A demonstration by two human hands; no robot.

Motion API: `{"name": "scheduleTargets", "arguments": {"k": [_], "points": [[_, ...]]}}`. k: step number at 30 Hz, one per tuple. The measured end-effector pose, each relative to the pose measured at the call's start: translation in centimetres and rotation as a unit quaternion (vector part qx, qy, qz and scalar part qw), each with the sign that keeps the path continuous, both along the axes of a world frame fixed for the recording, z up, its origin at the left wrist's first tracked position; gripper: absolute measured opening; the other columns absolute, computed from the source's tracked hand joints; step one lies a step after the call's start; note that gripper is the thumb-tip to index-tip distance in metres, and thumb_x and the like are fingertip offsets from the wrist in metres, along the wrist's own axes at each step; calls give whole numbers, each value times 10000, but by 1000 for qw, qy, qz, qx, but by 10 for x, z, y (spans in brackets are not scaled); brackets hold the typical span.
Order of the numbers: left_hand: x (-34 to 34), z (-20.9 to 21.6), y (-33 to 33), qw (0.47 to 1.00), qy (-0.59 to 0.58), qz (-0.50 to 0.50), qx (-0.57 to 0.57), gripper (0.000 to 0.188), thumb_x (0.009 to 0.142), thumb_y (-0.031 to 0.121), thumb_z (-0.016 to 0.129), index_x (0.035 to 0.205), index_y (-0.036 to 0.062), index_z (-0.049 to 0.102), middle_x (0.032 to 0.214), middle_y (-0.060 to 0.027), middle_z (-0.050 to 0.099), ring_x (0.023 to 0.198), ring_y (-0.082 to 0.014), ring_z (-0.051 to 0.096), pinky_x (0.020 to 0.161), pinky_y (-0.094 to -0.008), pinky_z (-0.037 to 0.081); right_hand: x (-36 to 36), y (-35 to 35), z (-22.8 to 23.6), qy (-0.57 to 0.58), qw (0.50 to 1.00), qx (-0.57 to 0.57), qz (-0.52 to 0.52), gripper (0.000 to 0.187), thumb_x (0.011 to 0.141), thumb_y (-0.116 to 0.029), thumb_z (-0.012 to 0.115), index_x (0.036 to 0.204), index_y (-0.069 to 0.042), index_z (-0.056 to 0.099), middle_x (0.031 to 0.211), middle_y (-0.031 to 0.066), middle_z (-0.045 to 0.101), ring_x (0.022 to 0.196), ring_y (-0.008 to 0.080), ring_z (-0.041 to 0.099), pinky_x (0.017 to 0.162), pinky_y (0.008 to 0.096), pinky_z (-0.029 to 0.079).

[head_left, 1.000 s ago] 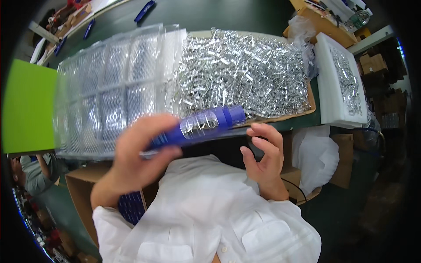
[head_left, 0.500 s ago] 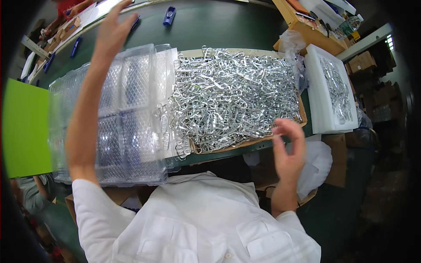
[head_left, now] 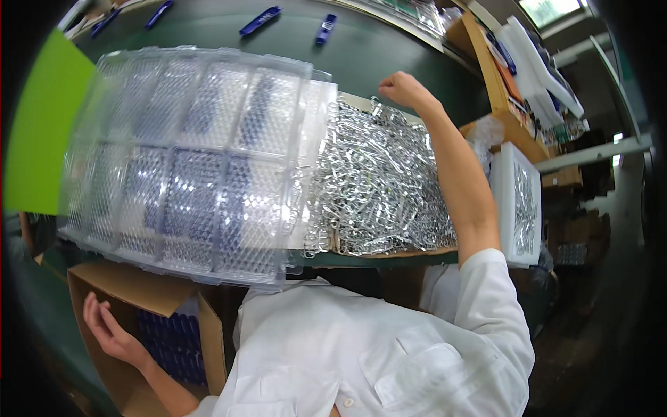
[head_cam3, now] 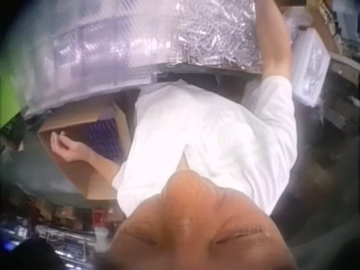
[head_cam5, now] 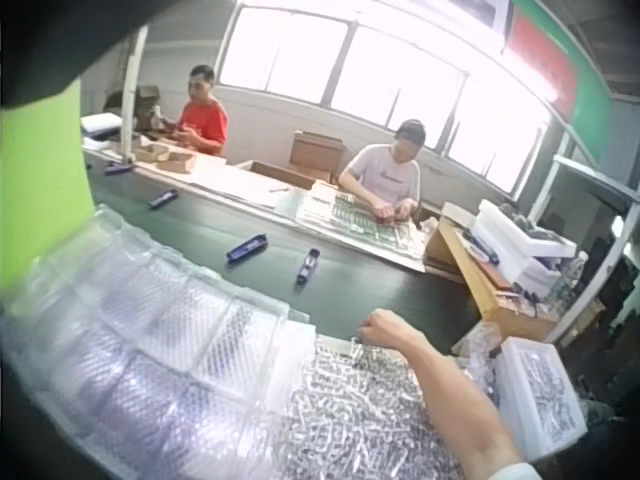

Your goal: The person repeatedly picks up a blue plastic handle and a small metal clip from a pile on a table. They insert the metal clip into the handle and place the assembled unit into a cardboard box. This process is repeated continuously throughout the video.

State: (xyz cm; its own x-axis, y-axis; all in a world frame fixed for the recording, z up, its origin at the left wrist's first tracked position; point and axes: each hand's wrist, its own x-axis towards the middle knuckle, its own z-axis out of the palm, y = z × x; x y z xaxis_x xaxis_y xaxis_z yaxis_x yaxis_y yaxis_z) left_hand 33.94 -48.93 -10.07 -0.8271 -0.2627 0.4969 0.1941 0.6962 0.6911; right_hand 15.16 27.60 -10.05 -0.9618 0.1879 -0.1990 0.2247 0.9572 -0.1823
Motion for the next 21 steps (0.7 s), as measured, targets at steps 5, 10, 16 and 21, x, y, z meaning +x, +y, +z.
{"name": "scheduleTargets", "arguments": {"k": [5, 10, 16, 21], "points": [[85, -89, -62, 986, -119, 112, 20, 249, 1091, 10, 522, 1286, -55, 661, 1325, -125, 665, 1088, -212, 650, 884, -328, 566, -9, -20, -3, -61, 997, -2, 41, 312, 857, -254, 761, 1065, -27, 812, 971, 164, 802, 901, 287, 759, 846, 408, 576], [102, -137, -81, 964, -216, 152, 19, 243, 1040, 53, 611, 1247, 17, 732, 1226, -129, 740, 1088, -233, 706, 947, -361, 582, 23, -51, 28, 6, 997, -46, 58, 301, 807, -138, 709, 1032, 52, 770, 832, 193, 753, 747, 239, 682, 767, 409, 553], [92, -202, -166, 928, -350, 115, -46, 267, 995, 215, 667, 1194, 63, 758, 1100, -175, 771, 1054, -323, 749, 928, -409, 563, 41, -9, 22, -41, 985, -165, 26, 323, 915, -73, 659, 1208, 52, 712, 888, 45, 696, 855, 152, 645, 798, 294, 509], [95, -256, -202, 889, -396, 142, -182, 258, 970, 250, 672, 1164, 112, 772, 1079, -163, 771, 1047, -392, 723, 888, -483, 567, 73, -46, 57, 36, 989, -77, 123, 284, 968, -1, 614, 1239, 49, 686, 1026, 54, 666, 979, 149, 631, 911, 281, 491]]}}
